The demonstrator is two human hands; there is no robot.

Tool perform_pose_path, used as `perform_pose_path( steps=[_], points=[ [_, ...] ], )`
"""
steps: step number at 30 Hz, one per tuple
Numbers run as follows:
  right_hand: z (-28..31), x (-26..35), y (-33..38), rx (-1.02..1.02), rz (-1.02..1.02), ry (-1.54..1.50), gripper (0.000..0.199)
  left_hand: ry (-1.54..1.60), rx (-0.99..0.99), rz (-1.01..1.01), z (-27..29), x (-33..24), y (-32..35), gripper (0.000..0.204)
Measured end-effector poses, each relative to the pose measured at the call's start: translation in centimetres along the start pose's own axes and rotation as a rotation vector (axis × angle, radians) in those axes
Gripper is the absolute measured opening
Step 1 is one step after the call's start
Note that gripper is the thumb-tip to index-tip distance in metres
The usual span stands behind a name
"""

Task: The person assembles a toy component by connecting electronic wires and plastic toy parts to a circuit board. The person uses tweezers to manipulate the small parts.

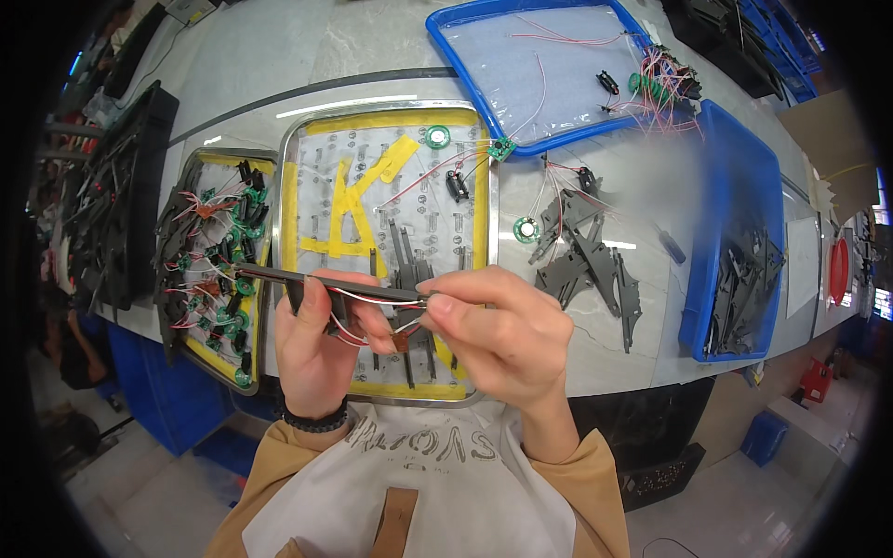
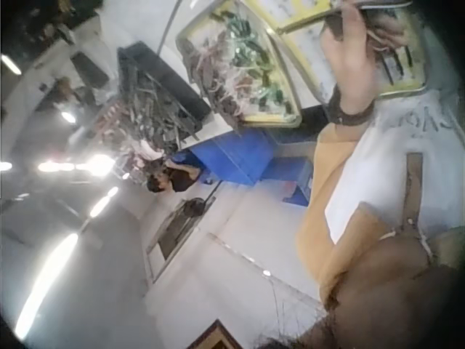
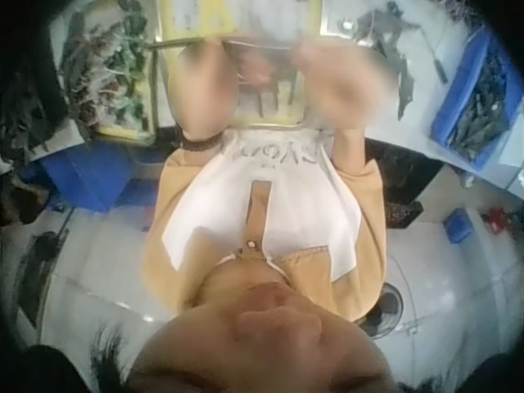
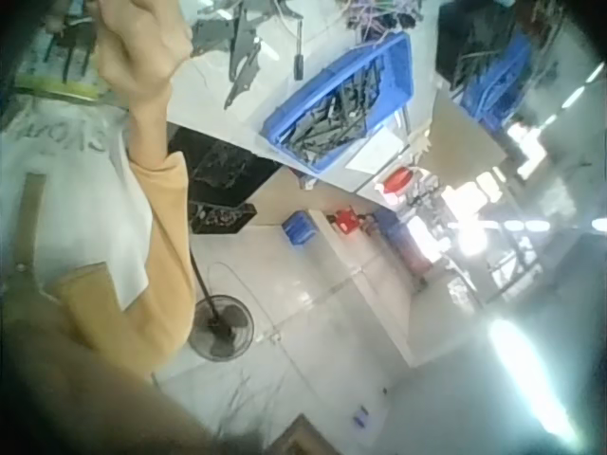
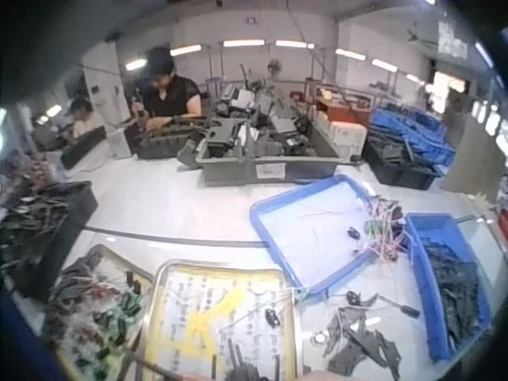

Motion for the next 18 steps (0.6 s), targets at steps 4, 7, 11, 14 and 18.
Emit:
perform_pose_path(
  steps=[4,7,11,14,18],
  points=[
    [-0.4,0.2,0.2,-0.033,0.030,0.017,0.025,0.007,-0.016,0.010,-0.5,0.0,0.4,0.045],
    [-0.9,0.2,0.5,-0.111,-0.034,-0.069,0.025,0.012,-0.043,-0.018,-0.9,0.4,0.6,0.045],
    [-1.6,-0.1,0.8,-0.123,-0.323,-0.465,0.024,0.020,-0.050,-0.052,-0.9,0.9,0.6,0.045],
    [-2.0,0.4,0.5,-0.159,-0.497,-0.752,0.023,0.059,-0.073,-0.090,-1.0,1.3,0.8,0.045],
    [-2.4,0.5,0.9,-0.159,-0.489,-0.821,0.019,0.024,-0.049,-0.192,-1.5,1.8,1.0,0.043]
  ],
)
Point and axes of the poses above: each hand's wrist, its own y-axis away from the middle knuckle, its own z-axis out of the back of the hand, x = y × z, the point moved 1 cm from there along -y, towards the middle knuckle, and after that the axes turned 7 degrees about y, right-handed, at the moved point
